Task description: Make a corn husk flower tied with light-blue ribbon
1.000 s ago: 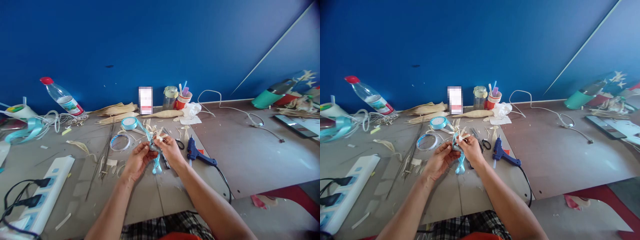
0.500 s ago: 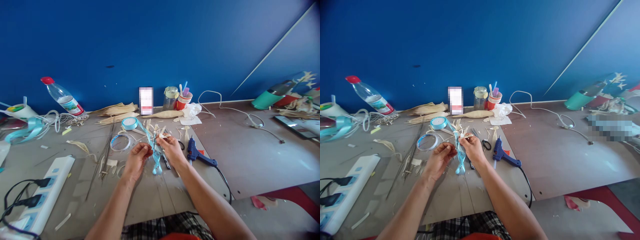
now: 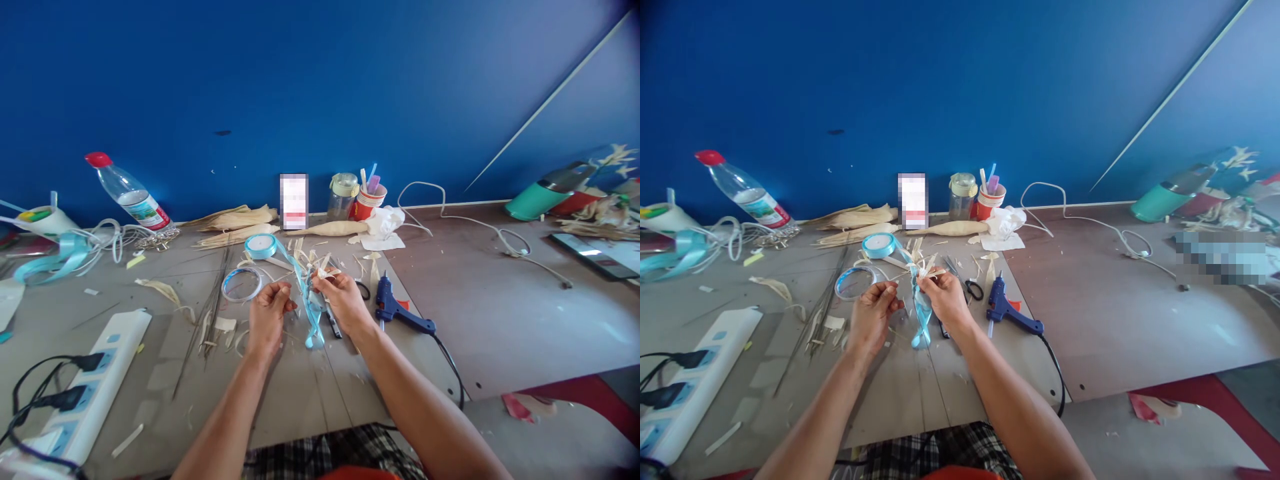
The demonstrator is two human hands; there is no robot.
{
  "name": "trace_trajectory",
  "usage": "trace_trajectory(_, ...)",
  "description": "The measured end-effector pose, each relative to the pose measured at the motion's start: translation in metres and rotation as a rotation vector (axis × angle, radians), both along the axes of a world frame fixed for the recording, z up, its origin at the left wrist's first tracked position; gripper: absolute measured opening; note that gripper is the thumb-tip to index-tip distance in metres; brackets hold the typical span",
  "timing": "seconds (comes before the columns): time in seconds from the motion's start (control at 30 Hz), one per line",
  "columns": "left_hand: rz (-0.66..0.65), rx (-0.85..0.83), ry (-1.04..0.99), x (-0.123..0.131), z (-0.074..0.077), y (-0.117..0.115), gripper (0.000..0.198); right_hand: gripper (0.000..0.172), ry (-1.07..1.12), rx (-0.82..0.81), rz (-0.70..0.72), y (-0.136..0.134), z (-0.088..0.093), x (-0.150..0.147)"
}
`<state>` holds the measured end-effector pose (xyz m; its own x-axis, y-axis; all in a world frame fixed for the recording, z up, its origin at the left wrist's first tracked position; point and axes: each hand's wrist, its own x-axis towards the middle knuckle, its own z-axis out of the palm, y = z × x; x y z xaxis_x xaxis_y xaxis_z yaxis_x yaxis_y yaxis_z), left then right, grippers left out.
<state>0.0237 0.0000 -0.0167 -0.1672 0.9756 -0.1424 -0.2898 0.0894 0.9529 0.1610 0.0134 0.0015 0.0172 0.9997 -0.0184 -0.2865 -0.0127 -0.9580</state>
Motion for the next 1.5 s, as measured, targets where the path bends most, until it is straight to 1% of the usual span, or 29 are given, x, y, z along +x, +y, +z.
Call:
trace_trajectory(0.1,-0.002,0.047,0.078,0.0003,-0.0009,-0.0017,0.024,0.014,0.017,-0.005,0.006,0.0002,-0.0007,-0.0006)
trace_trajectory(0.2,0.002,0.07,0.254,-0.0006,-0.0003,-0.0024,0.029,0.014,0.022,-0.015,0.0,0.0004,-0.0005,-0.0008)
trace_trajectory(0.27,0.016,0.058,0.366,-0.0016,0.0005,-0.002,0.018,0.014,0.023,-0.021,-0.006,0.0002,0.0002,-0.0007)
trace_trajectory(0.3,0.021,0.053,0.388,-0.002,0.0008,-0.0017,0.011,0.014,0.023,-0.021,-0.008,0.0,0.0008,-0.0007)
trace_trajectory(0.37,0.004,0.053,0.341,-0.0022,0.0013,-0.001,0.013,0.014,0.026,-0.017,-0.006,-0.0004,0.0021,-0.0006)
trace_trajectory(0.4,-0.029,0.054,0.296,-0.002,0.0014,-0.0009,0.014,0.014,0.027,-0.015,-0.006,-0.0006,0.0028,-0.0006)
trace_trajectory(0.53,-0.241,0.034,0.138,0.0008,0.0015,-0.0019,0.022,0.016,0.024,-0.015,-0.01,-0.0013,0.0047,-0.0004)
trace_trajectory(0.6,-0.289,0.022,0.118,0.0027,0.0016,-0.0027,0.023,0.017,0.019,-0.017,-0.011,-0.0017,0.0051,-0.0004)
trace_trajectory(0.8,-0.276,-0.014,0.011,0.0057,0.0051,-0.0029,0.022,0.017,-0.003,-0.018,0.009,-0.0039,0.0063,-0.0022)
trace_trajectory(0.93,-0.206,0.018,0.044,0.0042,0.0069,-0.0021,0.02,0.017,-0.018,0.008,0.031,-0.0048,0.0049,-0.0054)
trace_trajectory(1.03,-0.188,0.024,0.05,0.0029,0.0058,-0.0014,0.017,0.018,-0.018,0.021,0.062,-0.0047,0.0006,-0.0077)
trace_trajectory(1.13,-0.183,0.004,-0.028,0.0019,0.0034,-0.0006,0.017,0.019,-0.005,0.007,0.076,-0.0051,-0.0019,-0.0094)
trace_trajectory(1.3,-0.163,-0.057,-0.177,0.0003,0.0011,0.0011,0.02,0.021,-0.036,-0.001,0.114,-0.0068,0.0015,-0.0096)
trace_trajectory(1.5,-0.144,-0.063,-0.23,0.0002,0.0014,0.0025,0.021,0.019,-0.055,0.006,0.137,-0.0066,0.0004,-0.0085)
